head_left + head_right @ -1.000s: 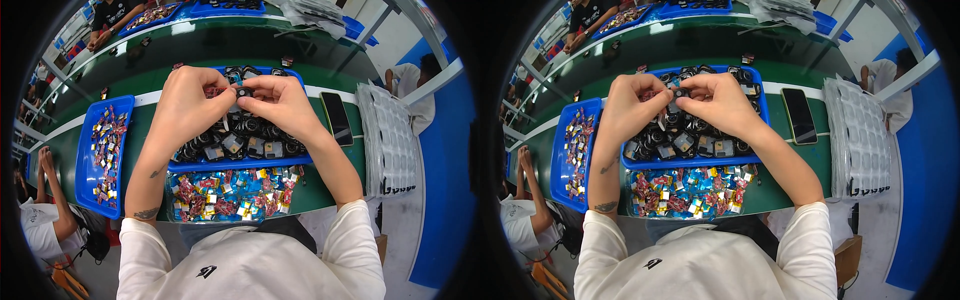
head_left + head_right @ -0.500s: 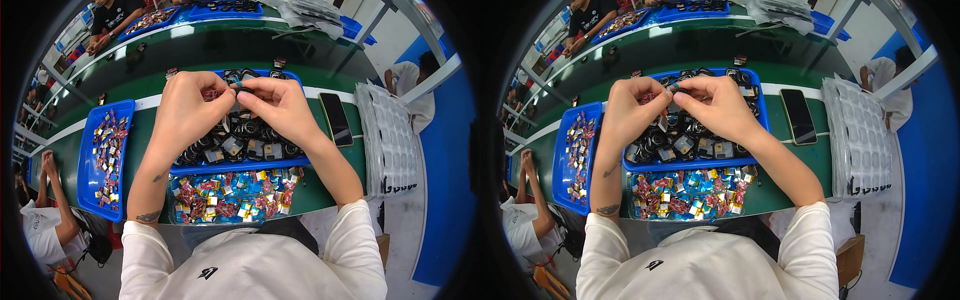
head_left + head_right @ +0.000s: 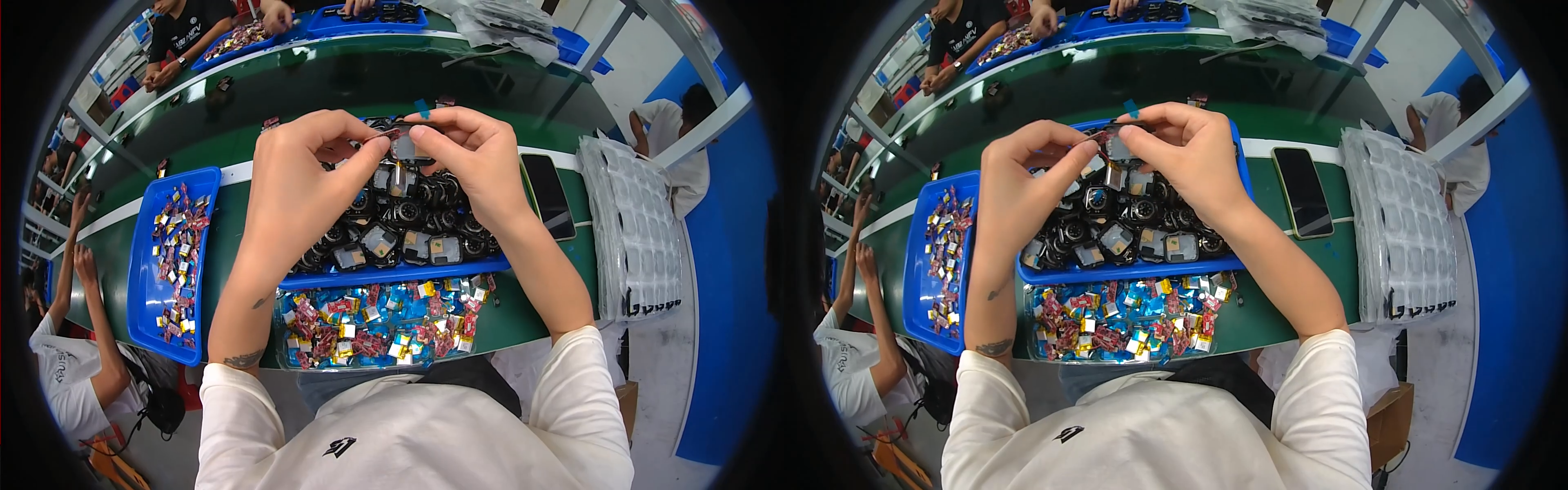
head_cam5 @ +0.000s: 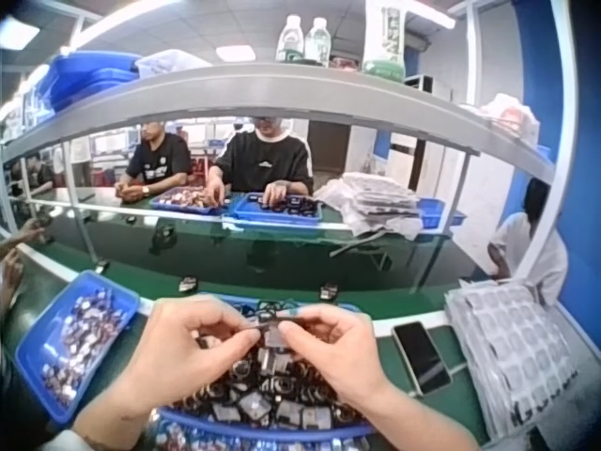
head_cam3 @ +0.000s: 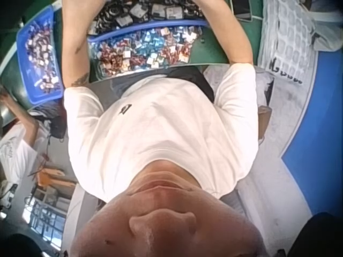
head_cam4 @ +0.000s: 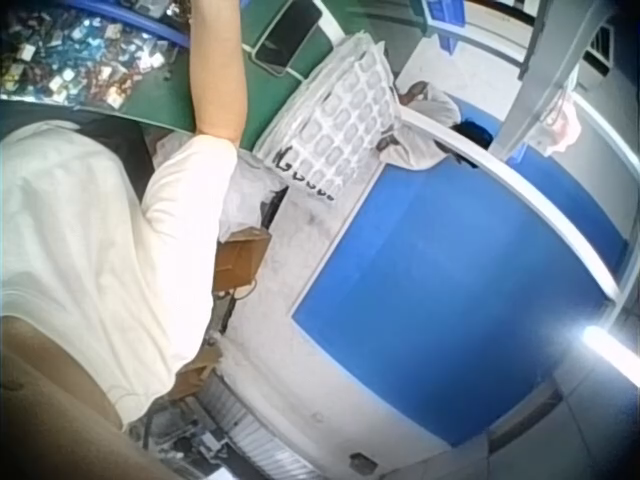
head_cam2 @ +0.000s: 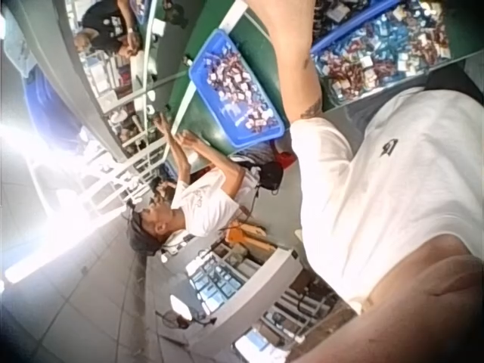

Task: The person is sorting and assembling small electronic components on a production line.

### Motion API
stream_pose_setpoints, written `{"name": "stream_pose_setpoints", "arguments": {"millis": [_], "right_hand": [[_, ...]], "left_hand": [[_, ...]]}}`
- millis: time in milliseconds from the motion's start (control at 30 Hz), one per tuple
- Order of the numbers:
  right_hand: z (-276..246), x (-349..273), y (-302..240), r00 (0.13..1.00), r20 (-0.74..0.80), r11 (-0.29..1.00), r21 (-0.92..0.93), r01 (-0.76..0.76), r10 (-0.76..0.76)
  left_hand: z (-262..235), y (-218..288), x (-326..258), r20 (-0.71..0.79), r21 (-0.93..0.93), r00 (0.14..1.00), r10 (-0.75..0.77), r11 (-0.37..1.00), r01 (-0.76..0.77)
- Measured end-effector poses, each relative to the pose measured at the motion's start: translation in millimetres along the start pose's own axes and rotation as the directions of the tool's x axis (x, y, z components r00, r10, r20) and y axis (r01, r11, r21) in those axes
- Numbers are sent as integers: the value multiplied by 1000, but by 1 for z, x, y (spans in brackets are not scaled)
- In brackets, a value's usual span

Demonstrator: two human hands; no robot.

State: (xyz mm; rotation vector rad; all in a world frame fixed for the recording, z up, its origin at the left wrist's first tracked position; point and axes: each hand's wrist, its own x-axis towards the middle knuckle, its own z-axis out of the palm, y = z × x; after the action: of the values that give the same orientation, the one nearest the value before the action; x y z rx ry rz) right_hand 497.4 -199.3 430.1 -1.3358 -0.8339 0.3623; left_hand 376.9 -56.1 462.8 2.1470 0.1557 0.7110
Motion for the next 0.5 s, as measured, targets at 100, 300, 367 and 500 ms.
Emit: {"name": "stream_pose_setpoints", "arguments": {"millis": [100, 300, 367, 500], "right_hand": [[2, -1, -1, 1000, -23, 997, 75, -14, 15], [7, -5, -1, 979, -135, 985, -96, 141, -153], [7, -6, -2, 955, -144, 943, -249, 219, -259], [8, -8, -9, 984, -114, 990, -23, 136, -137]], "left_hand": [[-1, 0, -1, 22, 181, 989, 145, 973, -147], [4, -8, 2, 245, -413, 964, -103, 888, 200], [7, -9, 2, 266, -530, 950, -163, 799, 285], [9, -10, 4, 225, -534, 959, -173, 801, 270]]}}
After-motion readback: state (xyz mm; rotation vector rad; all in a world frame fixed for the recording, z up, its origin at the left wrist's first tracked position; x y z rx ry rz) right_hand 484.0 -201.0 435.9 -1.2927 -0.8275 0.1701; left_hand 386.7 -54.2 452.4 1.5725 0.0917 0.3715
